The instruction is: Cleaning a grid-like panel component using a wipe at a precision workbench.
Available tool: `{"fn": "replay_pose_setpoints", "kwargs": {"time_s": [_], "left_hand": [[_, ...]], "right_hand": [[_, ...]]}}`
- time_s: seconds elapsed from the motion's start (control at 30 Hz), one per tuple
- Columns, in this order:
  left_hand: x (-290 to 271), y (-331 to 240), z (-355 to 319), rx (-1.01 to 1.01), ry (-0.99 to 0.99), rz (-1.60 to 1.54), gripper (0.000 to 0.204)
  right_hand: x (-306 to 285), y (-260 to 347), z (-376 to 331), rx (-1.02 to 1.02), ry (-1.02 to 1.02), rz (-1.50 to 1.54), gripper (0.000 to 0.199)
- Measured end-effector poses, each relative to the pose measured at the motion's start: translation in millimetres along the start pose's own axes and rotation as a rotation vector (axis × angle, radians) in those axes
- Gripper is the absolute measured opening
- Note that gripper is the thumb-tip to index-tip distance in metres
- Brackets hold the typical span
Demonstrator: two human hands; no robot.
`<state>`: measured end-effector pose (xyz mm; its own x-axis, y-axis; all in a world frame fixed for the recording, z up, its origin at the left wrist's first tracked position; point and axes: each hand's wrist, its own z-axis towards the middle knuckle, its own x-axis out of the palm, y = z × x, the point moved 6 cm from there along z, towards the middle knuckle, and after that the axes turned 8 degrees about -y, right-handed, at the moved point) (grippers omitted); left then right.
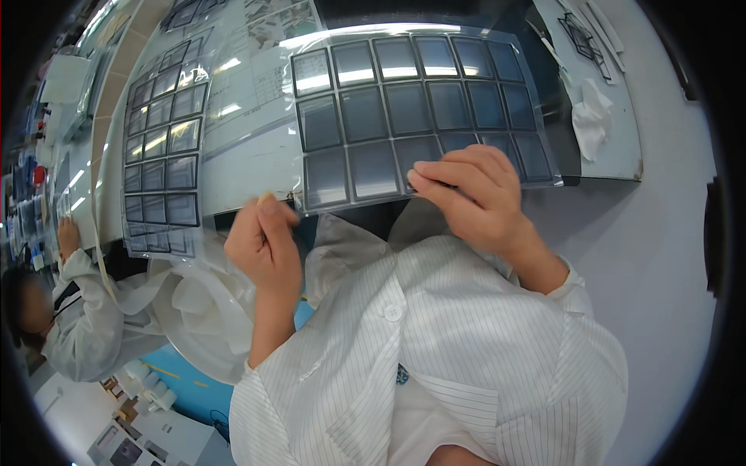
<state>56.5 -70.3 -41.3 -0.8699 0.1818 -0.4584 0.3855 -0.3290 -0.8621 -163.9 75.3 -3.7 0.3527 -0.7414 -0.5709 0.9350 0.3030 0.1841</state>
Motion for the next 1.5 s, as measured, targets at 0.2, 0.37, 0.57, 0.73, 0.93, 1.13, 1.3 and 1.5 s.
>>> {"fn": "replay_pose_setpoints", "kwargs": {"time_s": [0.2, 0.37, 0.57, 0.73, 0.93, 1.13, 1.3, 1.5], "left_hand": [[28, 17, -32, -0.390, 0.336, -0.433, 0.039], [55, -1, -32, -0.569, 0.390, -0.714, 0.035], [57, -22, -20, -0.457, 0.438, -0.669, 0.028], [48, -28, -18, -0.225, 0.380, -0.599, 0.019], [54, -29, -1, -0.236, 0.423, -0.669, 0.021], [47, -5, 0, -0.480, 0.370, -0.632, 0.033], [44, -3, -6, -0.477, 0.406, -0.614, 0.034], [36, -2, -4, -0.500, 0.434, -0.485, 0.033]], "right_hand": [[-22, -8, 8, 0.001, 0.165, 0.244, 0.020], [-7, -17, 28, 0.048, 0.296, 0.194, 0.033], [40, 0, 51, 0.044, 0.490, 0.214, 0.064], [54, 17, 69, -0.079, 0.590, 0.191, 0.055], [43, -18, 66, -0.068, 0.418, 0.168, 0.023], [-91, -179, 55, 0.507, -0.299, -0.065, 0.024], [-155, -262, 14, 0.680, 0.130, -0.832, 0.036], [-103, -247, 9, 0.487, 0.311, -0.620, 0.037]]}}
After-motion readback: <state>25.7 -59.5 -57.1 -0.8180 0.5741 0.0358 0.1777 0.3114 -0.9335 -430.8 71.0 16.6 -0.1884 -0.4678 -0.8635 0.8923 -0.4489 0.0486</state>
